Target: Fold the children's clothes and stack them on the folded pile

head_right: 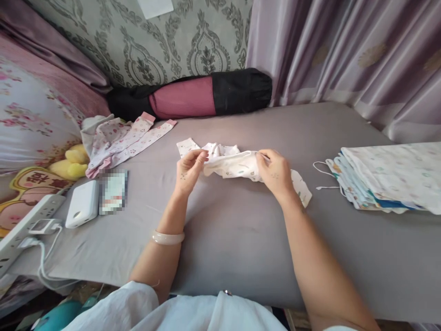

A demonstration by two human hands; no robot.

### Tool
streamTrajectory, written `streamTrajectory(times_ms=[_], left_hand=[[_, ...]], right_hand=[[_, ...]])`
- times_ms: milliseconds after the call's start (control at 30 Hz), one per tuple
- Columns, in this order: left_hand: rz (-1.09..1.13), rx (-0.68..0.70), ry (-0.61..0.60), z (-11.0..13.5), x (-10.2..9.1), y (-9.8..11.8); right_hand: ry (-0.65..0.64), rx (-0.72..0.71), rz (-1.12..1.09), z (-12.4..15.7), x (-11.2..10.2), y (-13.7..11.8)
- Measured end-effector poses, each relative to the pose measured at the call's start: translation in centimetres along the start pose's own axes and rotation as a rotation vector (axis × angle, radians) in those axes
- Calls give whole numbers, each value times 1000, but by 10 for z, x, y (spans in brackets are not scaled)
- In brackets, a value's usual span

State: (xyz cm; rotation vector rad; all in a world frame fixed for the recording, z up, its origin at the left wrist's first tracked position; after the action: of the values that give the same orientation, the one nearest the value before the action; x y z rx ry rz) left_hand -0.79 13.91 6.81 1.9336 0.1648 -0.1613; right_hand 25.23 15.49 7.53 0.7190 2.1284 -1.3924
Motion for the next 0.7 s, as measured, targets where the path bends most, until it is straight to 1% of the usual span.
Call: streamTrajectory(times_ms=[33, 100, 200, 333, 600, 700], left_hand=[[-15, -5, 30, 0, -7, -2], [-89, -6, 46, 0, -15, -4], [-256, 0, 26, 0, -14, -3], [-391, -41, 20, 0, -8, -8], [-413, -112, 35, -15, -12, -31], [-466, -133, 0, -18, -11, -41]], right_hand=[[29, 64, -29, 0, -4, 11], [49, 159, -68, -1, -6, 29], [36, 216, -95, 0, -3, 40], [-9, 214, -114, 1, 1, 40], [-45, 199, -118, 2, 1, 32], [-58, 178, -112, 2, 0, 28]])
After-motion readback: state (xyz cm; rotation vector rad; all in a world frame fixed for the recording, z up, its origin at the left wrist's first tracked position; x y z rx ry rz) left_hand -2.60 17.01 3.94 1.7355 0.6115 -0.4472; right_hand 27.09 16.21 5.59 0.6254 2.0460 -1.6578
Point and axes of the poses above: each hand's wrist, its own z-axis away from the middle knuckle, its own x-axis out of the palm, y = z × x, the point moved 9 cm from there along -z, towards the middle knuckle, and after that the axes turned 12 degrees about -y, right-handed, at the moved point
